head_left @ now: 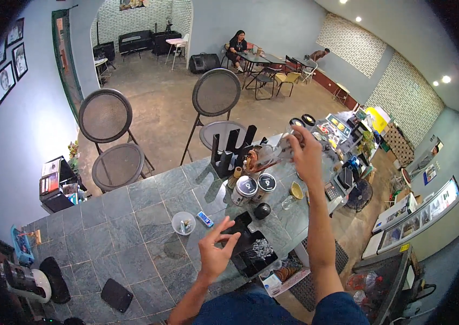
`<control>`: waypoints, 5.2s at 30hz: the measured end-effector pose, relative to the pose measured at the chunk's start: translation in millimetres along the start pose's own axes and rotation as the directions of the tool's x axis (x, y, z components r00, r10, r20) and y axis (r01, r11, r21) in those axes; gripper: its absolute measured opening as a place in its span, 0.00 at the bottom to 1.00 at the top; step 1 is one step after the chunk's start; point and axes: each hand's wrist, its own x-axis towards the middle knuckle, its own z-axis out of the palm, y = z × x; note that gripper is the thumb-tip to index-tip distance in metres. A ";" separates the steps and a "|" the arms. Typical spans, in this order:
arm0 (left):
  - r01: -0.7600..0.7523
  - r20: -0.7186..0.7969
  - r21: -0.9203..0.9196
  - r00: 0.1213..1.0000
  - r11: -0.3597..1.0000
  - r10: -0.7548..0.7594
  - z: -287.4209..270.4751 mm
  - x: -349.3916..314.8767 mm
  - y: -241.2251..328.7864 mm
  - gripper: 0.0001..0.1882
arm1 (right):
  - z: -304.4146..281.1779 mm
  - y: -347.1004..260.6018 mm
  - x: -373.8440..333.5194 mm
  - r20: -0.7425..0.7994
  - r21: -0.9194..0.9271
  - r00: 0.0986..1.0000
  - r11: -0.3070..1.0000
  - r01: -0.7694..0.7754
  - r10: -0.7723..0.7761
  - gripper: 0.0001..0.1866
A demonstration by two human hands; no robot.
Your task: Assembling and inspecting small mechanical components, possibly for coffee equipment, on a tiled counter.
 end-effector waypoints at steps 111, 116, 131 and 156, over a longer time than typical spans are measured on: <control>0.265 0.814 0.025 0.555 0.964 -0.174 179.4 -87.1 80.6 0.37 | -51.2 271.9 -36.6 0.217 0.664 0.830 0.546 -0.512 0.514 0.09; 0.273 0.697 -0.002 0.690 0.962 -0.195 155.4 -93.8 88.6 0.38 | 15.8 289.8 11.9 0.354 0.428 0.814 0.694 -0.579 0.461 0.10; 0.185 0.536 0.012 0.828 0.983 -0.163 140.3 -57.1 82.6 0.36 | 84.0 284.8 104.5 0.653 -0.002 0.684 0.904 -0.429 0.326 0.16; 0.463 0.458 -0.330 0.841 0.823 -0.289 194.6 -56.1 41.8 0.36 | -131.8 95.6 -156.1 0.219 0.501 0.900 0.749 -0.435 0.376 0.14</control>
